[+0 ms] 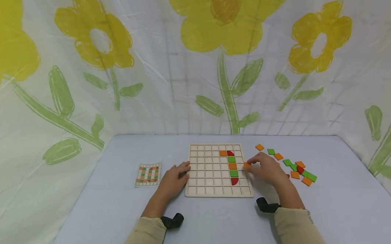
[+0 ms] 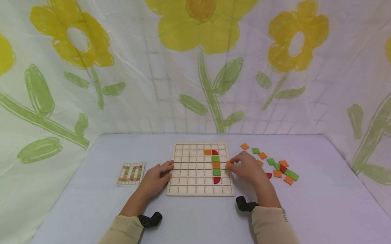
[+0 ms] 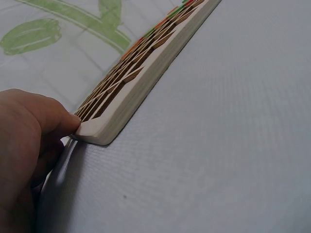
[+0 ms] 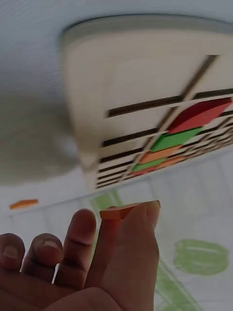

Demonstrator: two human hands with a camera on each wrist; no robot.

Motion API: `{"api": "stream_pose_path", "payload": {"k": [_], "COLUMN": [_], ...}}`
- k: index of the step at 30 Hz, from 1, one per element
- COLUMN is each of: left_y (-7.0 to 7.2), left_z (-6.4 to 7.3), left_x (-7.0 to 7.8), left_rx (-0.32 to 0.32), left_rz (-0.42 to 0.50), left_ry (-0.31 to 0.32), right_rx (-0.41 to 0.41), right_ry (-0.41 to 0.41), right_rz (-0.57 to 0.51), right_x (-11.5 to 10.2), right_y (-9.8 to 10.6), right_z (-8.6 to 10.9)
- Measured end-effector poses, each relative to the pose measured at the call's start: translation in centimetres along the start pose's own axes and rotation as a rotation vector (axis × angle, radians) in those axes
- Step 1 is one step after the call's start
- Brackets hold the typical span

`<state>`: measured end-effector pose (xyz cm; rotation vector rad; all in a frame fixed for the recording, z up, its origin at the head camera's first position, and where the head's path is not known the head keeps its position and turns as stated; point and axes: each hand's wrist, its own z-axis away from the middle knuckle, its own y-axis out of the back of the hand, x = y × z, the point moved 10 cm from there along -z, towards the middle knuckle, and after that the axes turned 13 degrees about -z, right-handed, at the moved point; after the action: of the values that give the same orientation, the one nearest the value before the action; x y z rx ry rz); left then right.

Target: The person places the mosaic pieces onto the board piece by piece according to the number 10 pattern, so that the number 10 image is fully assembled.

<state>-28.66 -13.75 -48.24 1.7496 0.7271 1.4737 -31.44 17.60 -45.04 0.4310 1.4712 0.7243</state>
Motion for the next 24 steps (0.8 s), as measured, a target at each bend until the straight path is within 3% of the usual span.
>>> {"api": "stream_pose_path", "payload": {"k": [6,11,24], "left_y": [0.1,0.1,-0.1], "left_z": [0.0,0.0,-0.1], "left_x": [0.1,0.1,-0.1], "left_rx": [0.004,-0.002,-0.005], "left_rz": [0.002,-0.001,-0.004], "left_ry": [-0.007,-0.003,0.010], "right_rx": [-0.158,-0.225,-0.219], "right_ry": [0.139,0.147,0.192], "right_rz": [-0.015,0.034,0.067], "right_x": [-4.5,-5.2,-5.4], "right_y": [-4.2,-6.7,-7.3], "right_z": [0.5,0.8,0.9]}}
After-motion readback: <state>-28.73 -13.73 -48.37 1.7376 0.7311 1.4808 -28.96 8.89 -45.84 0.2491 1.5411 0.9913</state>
